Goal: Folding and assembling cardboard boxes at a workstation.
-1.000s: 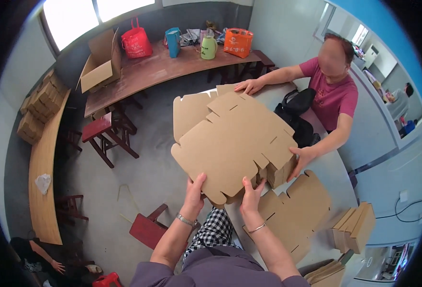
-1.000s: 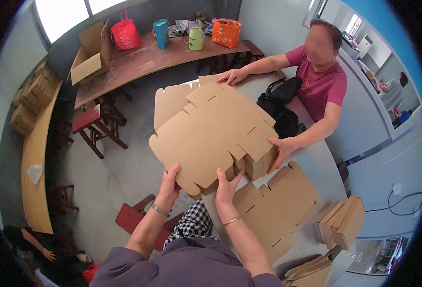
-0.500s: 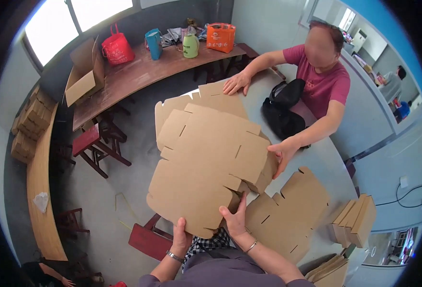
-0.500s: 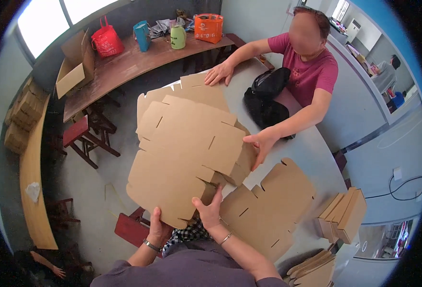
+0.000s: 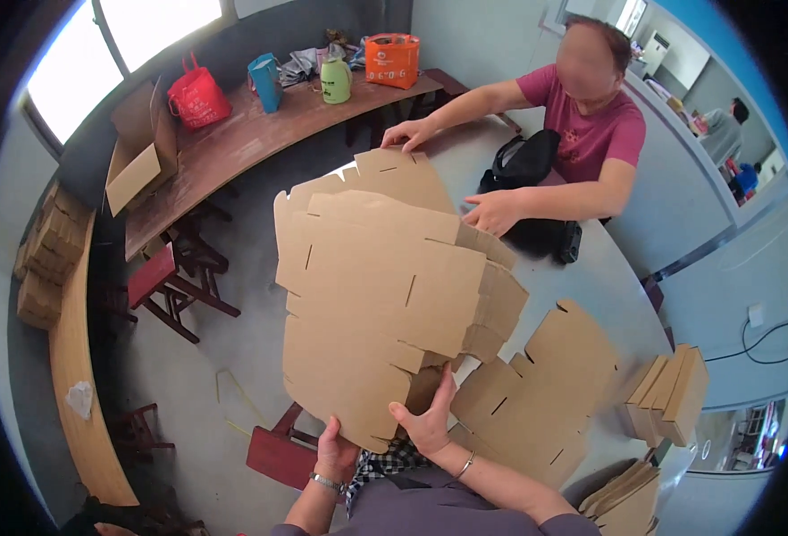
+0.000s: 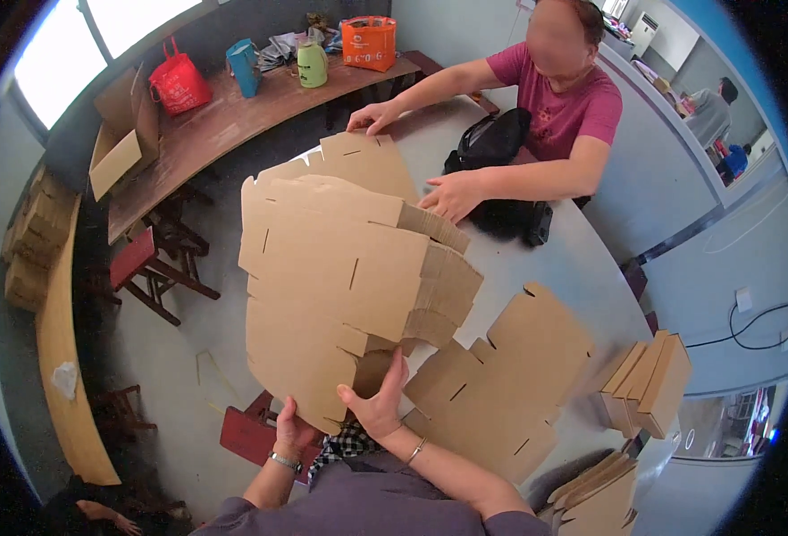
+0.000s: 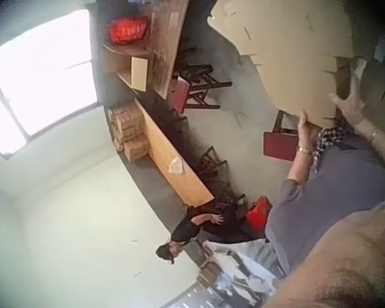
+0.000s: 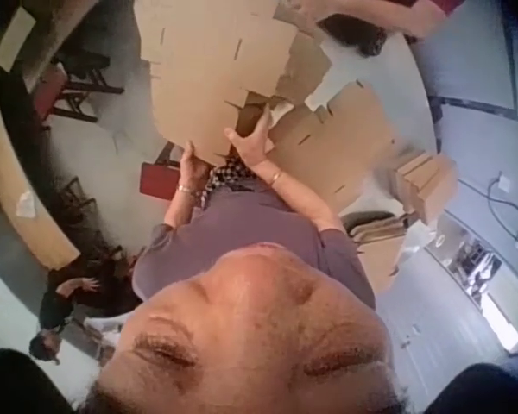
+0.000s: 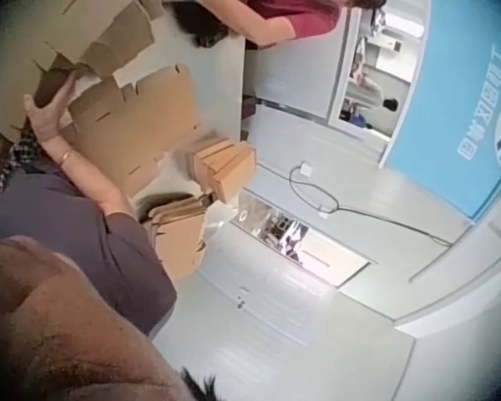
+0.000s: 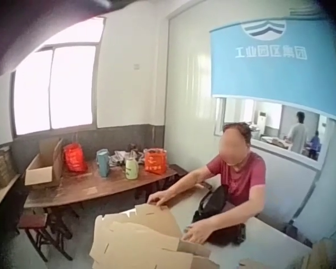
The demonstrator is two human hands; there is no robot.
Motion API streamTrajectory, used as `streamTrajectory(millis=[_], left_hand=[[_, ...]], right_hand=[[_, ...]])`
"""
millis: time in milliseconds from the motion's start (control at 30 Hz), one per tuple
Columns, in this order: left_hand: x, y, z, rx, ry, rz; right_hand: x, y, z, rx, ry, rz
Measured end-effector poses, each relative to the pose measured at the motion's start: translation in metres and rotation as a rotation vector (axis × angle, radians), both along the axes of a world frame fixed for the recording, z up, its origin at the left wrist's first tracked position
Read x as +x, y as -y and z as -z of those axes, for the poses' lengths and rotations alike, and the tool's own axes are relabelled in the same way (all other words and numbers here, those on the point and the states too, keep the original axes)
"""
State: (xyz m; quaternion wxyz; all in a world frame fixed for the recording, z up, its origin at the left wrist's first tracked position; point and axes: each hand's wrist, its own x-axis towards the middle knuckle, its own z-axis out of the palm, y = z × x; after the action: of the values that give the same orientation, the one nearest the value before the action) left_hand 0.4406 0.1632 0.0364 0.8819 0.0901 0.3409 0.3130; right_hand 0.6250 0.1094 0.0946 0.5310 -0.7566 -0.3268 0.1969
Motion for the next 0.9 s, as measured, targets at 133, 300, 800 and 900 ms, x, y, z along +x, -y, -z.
streamTrajectory(millis=[133, 300, 800, 900], left_hand=[[-0.007, -0.002, 0.029, -0.047, 0.131, 0.027], [-0.005, 0.002, 0.040, -0.070, 0.159, -0.003], [-0.005, 0.003, 0.039, -0.065, 0.168, -0.010], [-0.005, 0.002, 0.038, -0.063, 0.187, -0.007]], right_hand=[[-0.007, 0.000, -0.002, -0.012, 0.112, -0.009], [-0.009, 0.003, 0.001, -0.036, 0.159, -0.019], [-0.012, 0.003, 0.002, -0.021, 0.169, -0.019], [-0.011, 0.003, 0.003, -0.023, 0.152, -0.020]])
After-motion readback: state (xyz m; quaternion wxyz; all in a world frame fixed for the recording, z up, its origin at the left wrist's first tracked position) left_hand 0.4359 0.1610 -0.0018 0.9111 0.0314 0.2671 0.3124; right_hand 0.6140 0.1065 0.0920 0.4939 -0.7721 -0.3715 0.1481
